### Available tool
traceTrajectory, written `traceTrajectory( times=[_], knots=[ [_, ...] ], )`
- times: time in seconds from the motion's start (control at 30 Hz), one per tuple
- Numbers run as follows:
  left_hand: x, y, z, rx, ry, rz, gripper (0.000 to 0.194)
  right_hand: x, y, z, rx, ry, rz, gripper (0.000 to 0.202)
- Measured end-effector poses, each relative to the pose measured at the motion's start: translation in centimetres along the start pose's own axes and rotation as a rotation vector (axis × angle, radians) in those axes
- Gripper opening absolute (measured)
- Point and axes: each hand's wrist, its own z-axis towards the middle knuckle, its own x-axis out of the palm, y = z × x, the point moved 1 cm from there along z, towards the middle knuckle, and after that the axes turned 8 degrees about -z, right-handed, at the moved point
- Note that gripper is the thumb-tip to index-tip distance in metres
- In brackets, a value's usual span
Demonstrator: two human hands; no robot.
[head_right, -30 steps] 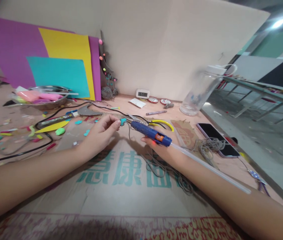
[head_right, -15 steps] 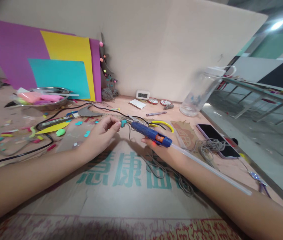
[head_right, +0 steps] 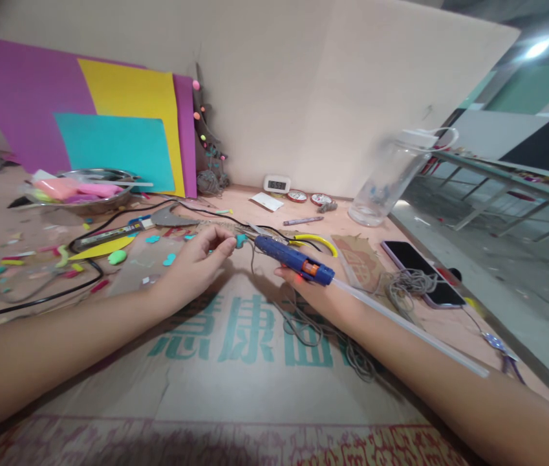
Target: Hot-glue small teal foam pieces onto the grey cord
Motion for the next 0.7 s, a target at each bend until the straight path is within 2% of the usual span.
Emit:
traceTrajectory(
  times=[0.13, 0.3, 0.7],
  knots=[
    [-0.01, -0.09, -0.03, 0.003, 0.005, 0.013, 0.016, 0.04, 0.08, 0.02, 0.05, 0.048, 0.123, 0.014],
    [-0.11, -0.27, -0.07, 0.019, 0.007, 0.032, 0.016, -0.04, 0.18, -0.02, 0.089, 0.044, 0.136, 0.019],
    [0.05, -0.52, -0.05, 0.016, 0.02, 0.048, 0.013, 0.29, -0.41, -0.08, 0.018, 0.047, 0.107, 0.017]
  ],
)
